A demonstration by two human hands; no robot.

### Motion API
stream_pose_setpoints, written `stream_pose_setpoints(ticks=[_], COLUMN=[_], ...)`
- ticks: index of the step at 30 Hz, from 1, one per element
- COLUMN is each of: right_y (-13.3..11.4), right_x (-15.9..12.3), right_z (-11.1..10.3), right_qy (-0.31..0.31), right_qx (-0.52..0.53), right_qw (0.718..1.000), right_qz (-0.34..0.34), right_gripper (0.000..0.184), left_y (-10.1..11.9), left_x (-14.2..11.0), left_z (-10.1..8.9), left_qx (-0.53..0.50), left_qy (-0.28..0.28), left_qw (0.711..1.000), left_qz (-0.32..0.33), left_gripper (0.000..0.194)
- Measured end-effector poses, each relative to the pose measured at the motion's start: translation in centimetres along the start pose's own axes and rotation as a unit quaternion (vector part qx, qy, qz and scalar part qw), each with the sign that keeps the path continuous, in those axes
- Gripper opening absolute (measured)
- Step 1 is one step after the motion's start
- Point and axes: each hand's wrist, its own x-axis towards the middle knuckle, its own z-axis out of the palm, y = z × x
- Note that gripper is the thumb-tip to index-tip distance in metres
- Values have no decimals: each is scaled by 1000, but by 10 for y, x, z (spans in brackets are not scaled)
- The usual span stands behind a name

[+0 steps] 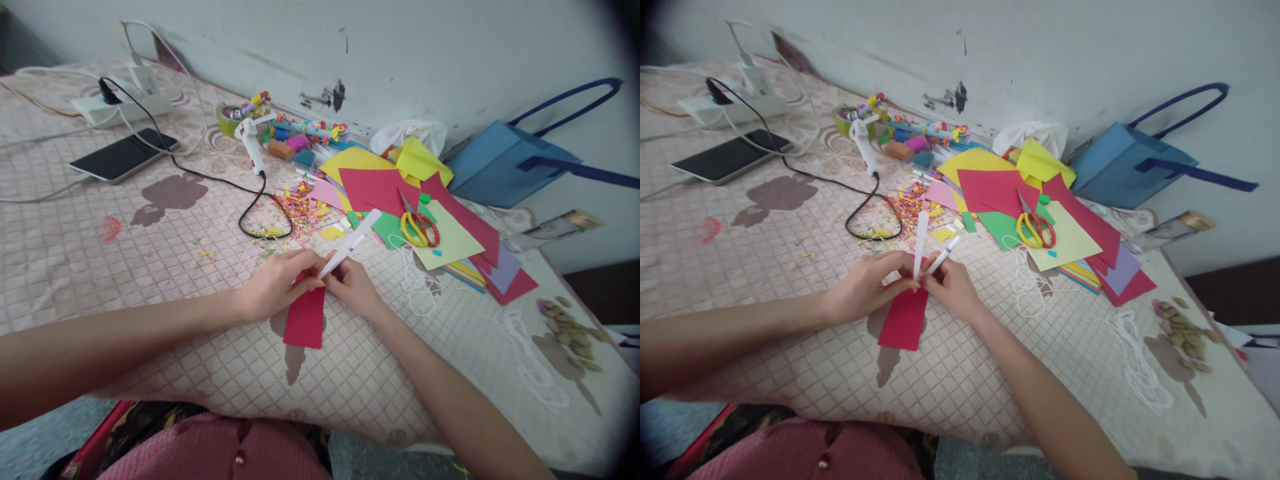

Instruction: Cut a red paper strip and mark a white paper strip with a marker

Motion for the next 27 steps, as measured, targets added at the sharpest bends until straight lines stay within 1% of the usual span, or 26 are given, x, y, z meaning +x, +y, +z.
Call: stream_pose_setpoints(ticks=[4,6,13,18,22,27], right_y=[-1,-3,-8,-6,-6,-7], right_x=[-9,-13,-24,-30,-34,-36], right_z=[3,5,10,12,14,15], right_qy=[44,56,75,90,94,93], right_qx=[-23,-27,-43,-53,-53,-65], right_qw=[999,998,996,994,994,993], right_qz=[10,10,-12,-20,-15,-32], right_gripper=[10,8,8,6,6,5], left_y=[2,2,1,2,3,3], left_x=[1,1,1,1,1,1], left_z=[-1,-1,0,-1,-1,-1], left_qx=[-9,-10,-17,-14,-14,-18], left_qy=[0,0,3,-10,-7,-5], left_qw=[1000,1000,1000,1000,1000,999], left_qz=[-2,-5,-7,-20,-26,-32], left_gripper=[5,6,4,3,3,3])
